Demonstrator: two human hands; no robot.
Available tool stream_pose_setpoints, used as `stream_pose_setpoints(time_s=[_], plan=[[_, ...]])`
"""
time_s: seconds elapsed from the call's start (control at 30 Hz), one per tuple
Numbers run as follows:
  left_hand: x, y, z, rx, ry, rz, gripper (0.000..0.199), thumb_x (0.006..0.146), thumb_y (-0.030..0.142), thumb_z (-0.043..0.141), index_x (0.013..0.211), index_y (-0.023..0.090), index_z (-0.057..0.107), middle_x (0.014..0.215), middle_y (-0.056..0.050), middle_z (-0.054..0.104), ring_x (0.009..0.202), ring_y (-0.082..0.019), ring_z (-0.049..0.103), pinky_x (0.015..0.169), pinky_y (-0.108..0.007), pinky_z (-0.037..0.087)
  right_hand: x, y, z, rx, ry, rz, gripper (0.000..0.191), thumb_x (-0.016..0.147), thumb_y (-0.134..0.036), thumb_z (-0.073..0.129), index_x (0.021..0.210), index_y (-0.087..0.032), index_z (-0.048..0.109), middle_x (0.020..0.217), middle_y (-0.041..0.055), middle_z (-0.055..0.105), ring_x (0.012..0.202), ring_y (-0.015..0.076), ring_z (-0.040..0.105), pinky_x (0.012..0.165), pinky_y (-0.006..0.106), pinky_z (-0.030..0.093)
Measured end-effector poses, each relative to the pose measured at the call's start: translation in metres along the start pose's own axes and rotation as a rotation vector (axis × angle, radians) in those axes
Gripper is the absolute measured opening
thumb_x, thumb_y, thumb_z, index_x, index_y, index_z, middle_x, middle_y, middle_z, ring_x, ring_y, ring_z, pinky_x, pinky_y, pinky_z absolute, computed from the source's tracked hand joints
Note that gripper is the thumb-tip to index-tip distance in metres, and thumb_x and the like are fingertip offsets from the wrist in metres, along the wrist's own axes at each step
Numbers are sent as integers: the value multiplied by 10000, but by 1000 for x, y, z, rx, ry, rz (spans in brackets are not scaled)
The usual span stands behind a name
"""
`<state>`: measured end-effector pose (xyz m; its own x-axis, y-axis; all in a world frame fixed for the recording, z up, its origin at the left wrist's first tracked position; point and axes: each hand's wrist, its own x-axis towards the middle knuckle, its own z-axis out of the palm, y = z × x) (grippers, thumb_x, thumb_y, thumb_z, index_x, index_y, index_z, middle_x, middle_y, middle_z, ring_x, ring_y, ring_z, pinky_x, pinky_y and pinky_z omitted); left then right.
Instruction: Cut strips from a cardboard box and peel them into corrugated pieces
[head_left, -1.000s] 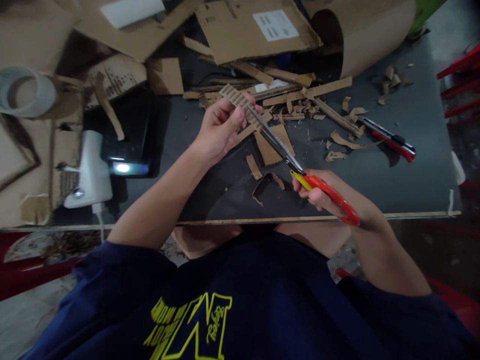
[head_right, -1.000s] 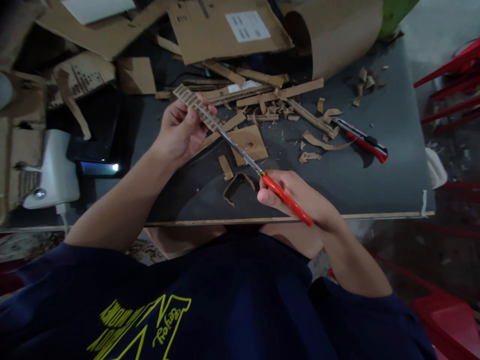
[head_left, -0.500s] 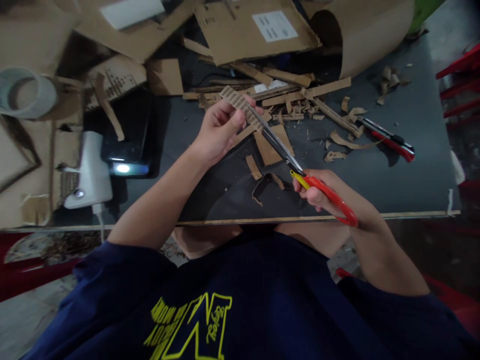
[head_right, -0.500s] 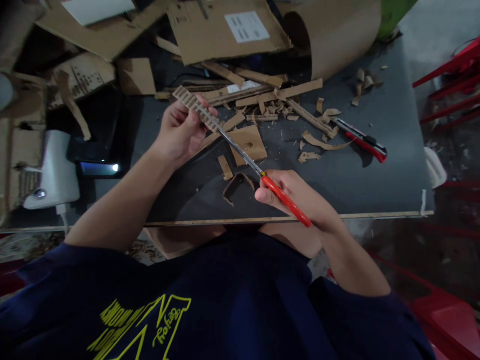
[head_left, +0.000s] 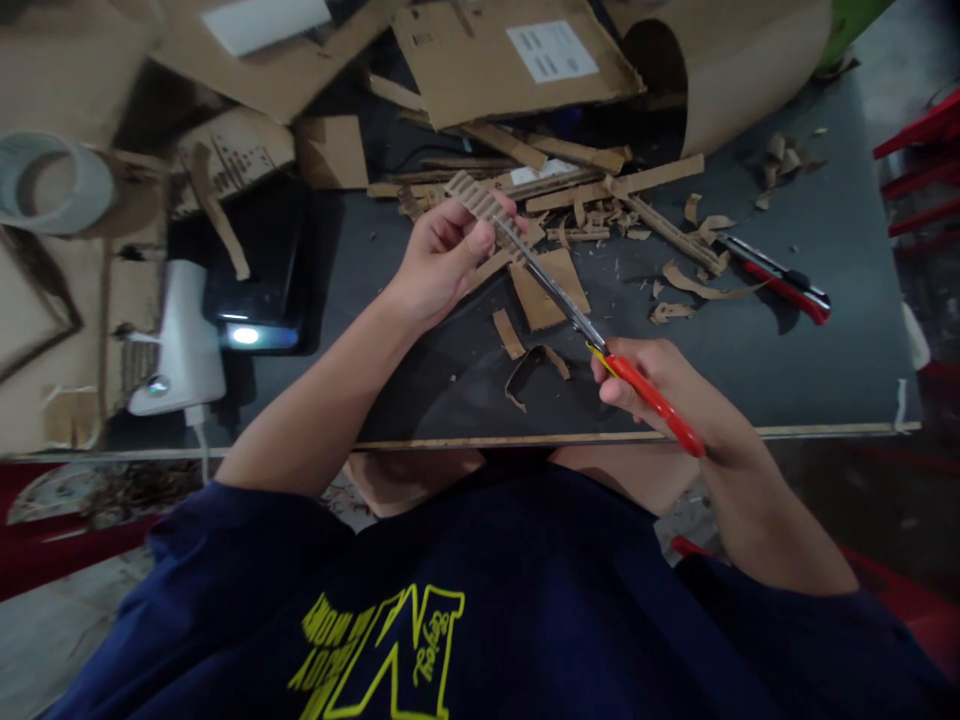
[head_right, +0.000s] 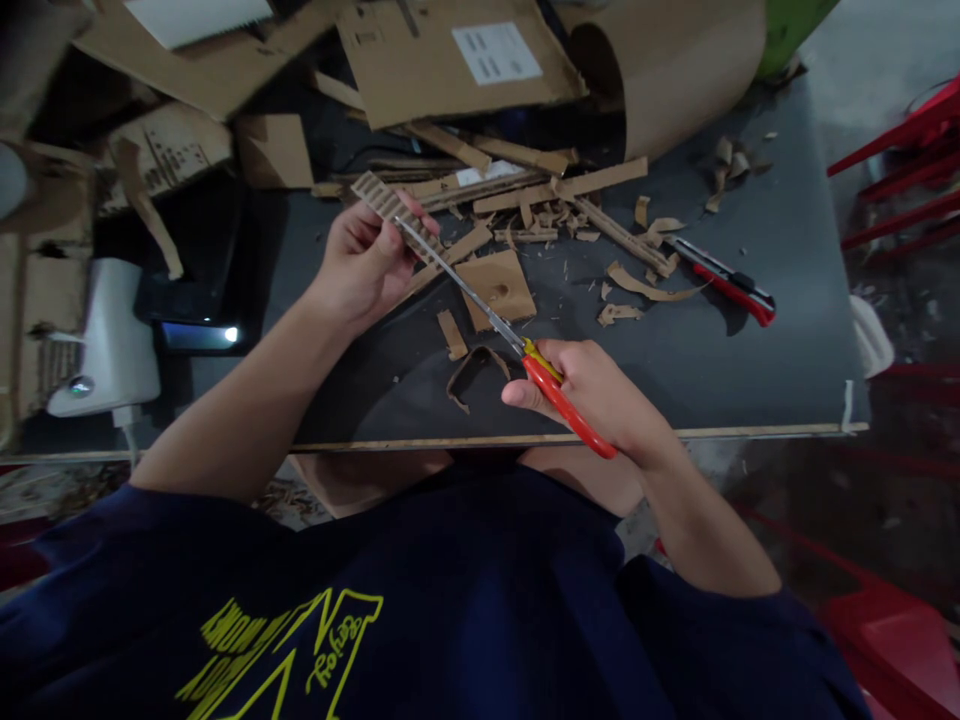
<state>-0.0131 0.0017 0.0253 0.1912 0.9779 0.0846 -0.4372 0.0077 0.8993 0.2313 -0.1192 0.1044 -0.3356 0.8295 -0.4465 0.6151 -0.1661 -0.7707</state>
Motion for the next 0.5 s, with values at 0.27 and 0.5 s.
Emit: stream_pose_setpoints(time_s=[0.27, 0.5], plan=[[-6, 13, 7, -18, -69, -48, 298, 720, 174, 894, 919, 179, 673, 880, -7, 695, 1265, -293, 646, 1023, -404, 586, -3, 3, -1, 78, -15, -14, 681, 701, -870, 623, 769, -202, 505, 614, -65, 370, 526, 65, 308, 485, 241, 253], [-12, 20, 12, -8, -148, -88, 254, 713, 127, 884, 846, 159, 670, 833, -7, 693, 1085, -250, 734, 1007, -386, 595, -3, 2, -2, 6, -10, -33, 696, 654, -883, 651, 772, -215, 494, 588, -65, 383, 525, 81, 309, 492, 256, 247]])
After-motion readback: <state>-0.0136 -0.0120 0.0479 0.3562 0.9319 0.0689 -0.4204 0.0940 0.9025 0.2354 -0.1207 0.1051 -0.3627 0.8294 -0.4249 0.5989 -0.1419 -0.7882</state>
